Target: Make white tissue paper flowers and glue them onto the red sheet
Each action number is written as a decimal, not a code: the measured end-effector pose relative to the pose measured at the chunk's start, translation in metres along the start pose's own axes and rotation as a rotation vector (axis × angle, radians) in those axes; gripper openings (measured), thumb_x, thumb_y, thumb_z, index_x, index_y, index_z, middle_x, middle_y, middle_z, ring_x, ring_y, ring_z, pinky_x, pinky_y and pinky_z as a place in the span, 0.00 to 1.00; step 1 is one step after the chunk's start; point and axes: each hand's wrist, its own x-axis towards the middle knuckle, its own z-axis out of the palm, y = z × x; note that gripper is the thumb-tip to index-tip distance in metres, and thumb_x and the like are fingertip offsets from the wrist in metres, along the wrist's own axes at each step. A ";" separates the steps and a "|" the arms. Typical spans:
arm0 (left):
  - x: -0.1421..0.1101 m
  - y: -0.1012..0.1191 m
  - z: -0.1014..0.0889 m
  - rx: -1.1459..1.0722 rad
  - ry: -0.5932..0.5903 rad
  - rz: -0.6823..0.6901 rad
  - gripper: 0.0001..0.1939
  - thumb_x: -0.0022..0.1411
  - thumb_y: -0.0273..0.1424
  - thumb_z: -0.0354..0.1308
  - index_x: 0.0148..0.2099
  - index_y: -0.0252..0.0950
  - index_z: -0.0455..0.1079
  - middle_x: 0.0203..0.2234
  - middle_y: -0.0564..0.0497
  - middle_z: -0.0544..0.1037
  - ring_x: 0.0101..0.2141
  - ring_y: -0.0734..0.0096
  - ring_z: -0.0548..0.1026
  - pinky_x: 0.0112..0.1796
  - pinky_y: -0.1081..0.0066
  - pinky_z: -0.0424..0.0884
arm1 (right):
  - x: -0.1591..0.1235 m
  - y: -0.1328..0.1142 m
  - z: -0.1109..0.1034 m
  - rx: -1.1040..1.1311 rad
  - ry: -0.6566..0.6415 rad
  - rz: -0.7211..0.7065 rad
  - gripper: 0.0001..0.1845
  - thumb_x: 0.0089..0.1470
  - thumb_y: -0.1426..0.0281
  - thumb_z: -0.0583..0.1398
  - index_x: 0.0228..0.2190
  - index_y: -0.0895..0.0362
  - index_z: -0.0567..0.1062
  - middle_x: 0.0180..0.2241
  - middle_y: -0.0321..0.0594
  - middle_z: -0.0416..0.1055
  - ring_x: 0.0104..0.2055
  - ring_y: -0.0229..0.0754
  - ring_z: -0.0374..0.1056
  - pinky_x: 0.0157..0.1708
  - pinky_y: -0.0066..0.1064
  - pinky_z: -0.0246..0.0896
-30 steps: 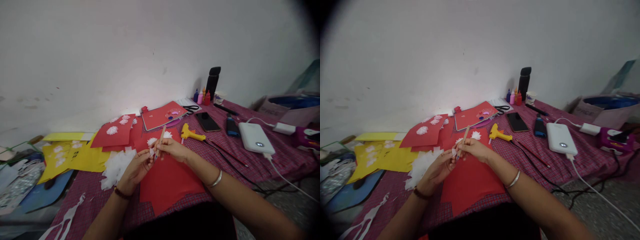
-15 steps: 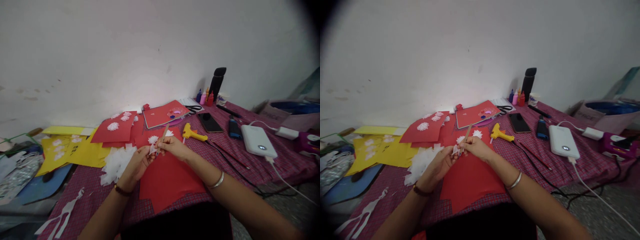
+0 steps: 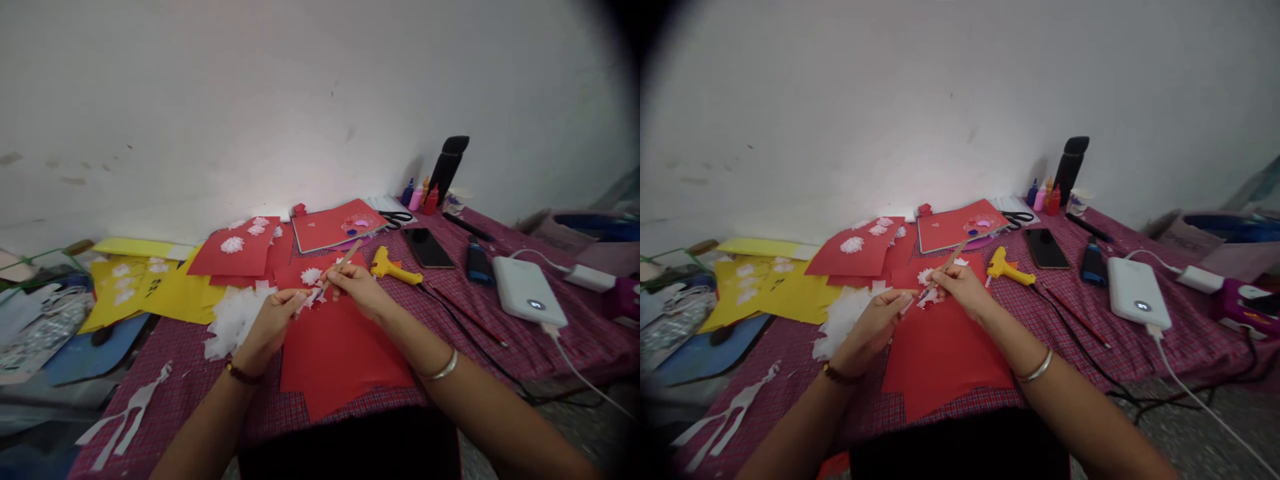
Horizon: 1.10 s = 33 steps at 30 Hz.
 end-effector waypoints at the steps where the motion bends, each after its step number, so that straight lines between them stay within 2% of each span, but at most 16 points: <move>1: 0.000 0.000 0.000 -0.007 -0.007 0.002 0.13 0.53 0.38 0.61 0.33 0.31 0.74 0.15 0.58 0.63 0.18 0.81 0.57 0.21 0.76 0.53 | 0.000 0.001 0.000 0.004 0.002 0.000 0.16 0.44 0.58 0.64 0.27 0.61 0.75 0.18 0.33 0.67 0.18 0.30 0.61 0.21 0.24 0.58; 5: 0.001 0.000 0.003 -0.120 -0.010 -0.018 0.17 0.54 0.39 0.60 0.41 0.31 0.72 0.15 0.60 0.58 0.16 0.83 0.52 0.18 0.77 0.47 | 0.000 0.002 0.001 0.026 0.023 -0.007 0.16 0.42 0.58 0.64 0.27 0.60 0.75 0.20 0.33 0.68 0.18 0.30 0.60 0.20 0.24 0.58; 9: 0.000 0.001 0.006 -0.156 0.042 -0.040 0.18 0.54 0.36 0.59 0.45 0.31 0.69 0.18 0.58 0.64 0.18 0.82 0.58 0.20 0.78 0.52 | 0.000 0.000 0.003 -0.011 0.039 -0.047 0.17 0.43 0.56 0.64 0.27 0.59 0.75 0.23 0.34 0.70 0.18 0.29 0.59 0.20 0.24 0.58; 14: -0.001 0.000 0.007 0.019 0.034 -0.034 0.20 0.53 0.30 0.57 0.49 0.33 0.64 0.23 0.55 0.71 0.22 0.79 0.66 0.24 0.76 0.62 | 0.001 0.003 0.005 -0.087 0.026 -0.113 0.17 0.44 0.56 0.62 0.28 0.58 0.74 0.23 0.35 0.70 0.19 0.31 0.60 0.20 0.24 0.58; 19: 0.001 -0.003 0.010 0.126 0.031 0.001 0.21 0.52 0.25 0.53 0.50 0.32 0.63 0.25 0.53 0.73 0.22 0.78 0.68 0.24 0.76 0.63 | 0.000 0.005 0.008 -0.154 -0.044 -0.151 0.14 0.48 0.59 0.61 0.27 0.59 0.74 0.21 0.34 0.68 0.19 0.31 0.60 0.20 0.25 0.58; 26: 0.001 -0.004 0.011 0.134 -0.007 0.041 0.19 0.53 0.25 0.54 0.49 0.33 0.64 0.29 0.51 0.73 0.24 0.77 0.68 0.25 0.75 0.65 | -0.001 0.006 0.010 -0.162 -0.074 -0.158 0.14 0.49 0.60 0.60 0.27 0.59 0.73 0.22 0.35 0.69 0.20 0.31 0.60 0.21 0.25 0.57; 33: -0.002 -0.002 0.011 0.154 -0.020 0.055 0.20 0.51 0.23 0.52 0.49 0.33 0.63 0.24 0.53 0.73 0.23 0.76 0.68 0.25 0.74 0.64 | -0.001 0.008 0.010 -0.188 -0.072 -0.167 0.12 0.49 0.61 0.60 0.27 0.58 0.74 0.22 0.35 0.69 0.19 0.31 0.60 0.21 0.25 0.57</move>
